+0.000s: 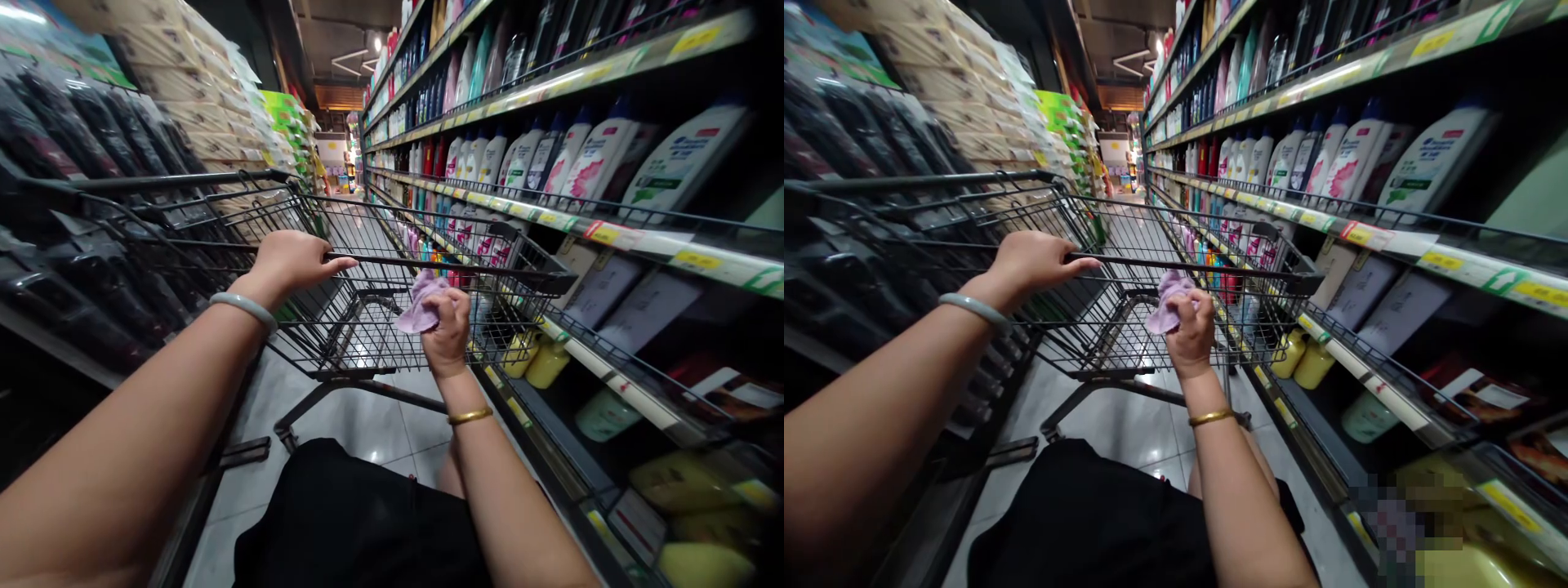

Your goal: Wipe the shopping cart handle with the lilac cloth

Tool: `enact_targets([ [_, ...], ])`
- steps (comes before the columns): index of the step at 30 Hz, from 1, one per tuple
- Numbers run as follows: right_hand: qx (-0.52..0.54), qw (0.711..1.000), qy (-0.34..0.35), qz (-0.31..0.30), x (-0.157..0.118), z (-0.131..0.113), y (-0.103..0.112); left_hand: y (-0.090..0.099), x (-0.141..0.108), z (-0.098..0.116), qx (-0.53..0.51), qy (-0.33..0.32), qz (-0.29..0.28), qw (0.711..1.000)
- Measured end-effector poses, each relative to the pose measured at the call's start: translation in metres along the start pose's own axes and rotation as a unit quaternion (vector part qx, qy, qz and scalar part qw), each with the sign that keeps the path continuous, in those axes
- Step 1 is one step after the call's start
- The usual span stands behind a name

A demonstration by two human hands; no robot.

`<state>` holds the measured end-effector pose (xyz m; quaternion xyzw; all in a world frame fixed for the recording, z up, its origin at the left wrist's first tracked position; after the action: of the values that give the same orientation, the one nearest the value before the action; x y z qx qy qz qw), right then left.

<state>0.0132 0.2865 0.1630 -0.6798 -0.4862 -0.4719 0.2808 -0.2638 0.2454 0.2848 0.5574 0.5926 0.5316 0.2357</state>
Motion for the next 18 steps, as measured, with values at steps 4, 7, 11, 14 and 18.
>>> enact_targets([
  [4,0.007,0.989,-0.052,0.141,0.017,0.025,0.043,-0.001,-0.001,-0.003,-0.022,-0.003,-0.001,1.000],
  [7,0.000,0.981,-0.087,0.175,0.017,0.032,0.048,-0.001,-0.001,-0.006,-0.024,0.000,-0.004,1.000],
  [11,0.005,0.993,-0.045,0.107,0.008,0.015,0.019,-0.001,-0.002,-0.010,0.002,0.008,-0.019,1.000],
  [14,-0.028,0.998,-0.018,0.059,0.007,0.008,0.005,-0.003,-0.003,-0.012,0.013,0.009,-0.029,0.999],
  [18,-0.056,0.997,-0.022,0.039,0.013,0.009,0.005,-0.004,-0.004,-0.013,0.025,0.006,-0.025,0.999],
])
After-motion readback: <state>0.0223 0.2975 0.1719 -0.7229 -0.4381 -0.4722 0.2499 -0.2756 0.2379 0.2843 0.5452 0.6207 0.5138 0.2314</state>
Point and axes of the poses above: each hand's wrist, its own x-axis towards the middle knuckle, its own y-axis out of the back of the hand, z = x × y, the point moved 9 cm from there along x, towards the middle knuckle, and after that the axes turned 2 degrees about -y, right-handed, at the moved point
